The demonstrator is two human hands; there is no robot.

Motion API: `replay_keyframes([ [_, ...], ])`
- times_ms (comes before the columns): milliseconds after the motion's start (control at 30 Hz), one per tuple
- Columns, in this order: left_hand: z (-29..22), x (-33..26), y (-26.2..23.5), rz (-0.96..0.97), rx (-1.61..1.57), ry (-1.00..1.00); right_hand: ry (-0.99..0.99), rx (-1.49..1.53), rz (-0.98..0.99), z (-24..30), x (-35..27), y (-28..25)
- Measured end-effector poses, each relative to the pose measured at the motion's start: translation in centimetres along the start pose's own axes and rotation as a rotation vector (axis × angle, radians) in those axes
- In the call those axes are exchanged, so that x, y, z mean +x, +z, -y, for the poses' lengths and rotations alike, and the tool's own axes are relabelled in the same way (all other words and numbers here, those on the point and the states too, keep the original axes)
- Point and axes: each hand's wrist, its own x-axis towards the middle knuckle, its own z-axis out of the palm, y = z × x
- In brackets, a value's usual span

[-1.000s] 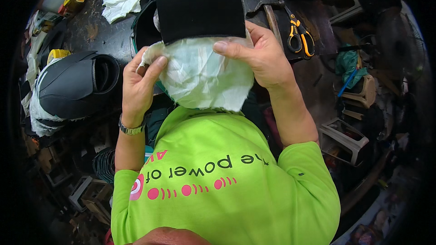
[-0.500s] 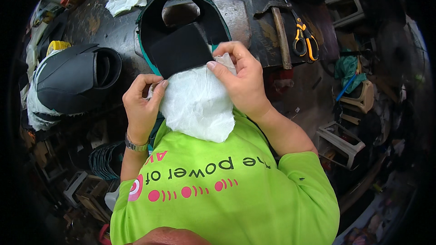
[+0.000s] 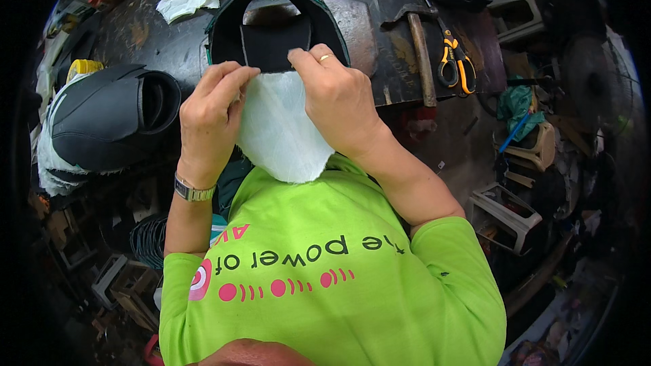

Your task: The person uses scissors to trim white fabric lining inside a black helmet shell. They repeatedly cut, reposition, and press the fabric to fit the interior contours, then set the trimmed pieces aside on the work surface.

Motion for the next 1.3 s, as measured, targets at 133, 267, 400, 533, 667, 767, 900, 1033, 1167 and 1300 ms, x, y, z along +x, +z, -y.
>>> replay_keyframes([
  [133, 1.0, 0.5, 1.0, 0.009, 0.029, -0.031, 0.002, -0.005, -0.037, -0.7, 0.6, 0.8],
  [267, 1.5, 0.1, 1.4, 0.039, 0.016, -0.100, 0.065, 0.044, -0.030, -1.3, 0.6, 0.9],
  [400, 1.8, -0.1, 1.3, 0.060, -0.008, -0.122, 0.131, 0.100, 0.007, -1.6, 0.5, 0.7],
  [533, 1.9, -0.1, 1.3, 0.070, -0.004, -0.124, 0.154, 0.125, 0.001, -1.7, 0.5, 0.9],
  [667, 1.9, -0.2, 1.5, 0.068, -0.010, -0.148, 0.161, 0.114, -0.006, -1.8, 0.4, 1.2],
  [767, 2.0, -0.3, 1.6, 0.062, -0.013, -0.142, 0.149, 0.088, -0.008, -1.9, 0.3, 1.4],
  [900, 2.0, -0.3, 1.8, 0.062, -0.007, -0.139, 0.142, 0.095, -0.011, -2.2, 0.2, 1.4],
  [1033, 2.0, -0.2, 1.8, 0.081, 0.024, -0.141, 0.173, 0.133, -0.012, -2.5, 0.3, 1.5],
  [1167, 2.1, 0.0, 1.5, 0.141, 0.096, -0.142, 0.224, 0.141, 0.006, -2.8, 0.8, 1.4],
  [1300, 2.2, 0.3, 1.3, 0.172, 0.090, -0.167, 0.283, 0.190, 0.003, -2.9, 1.2, 1.1],
])
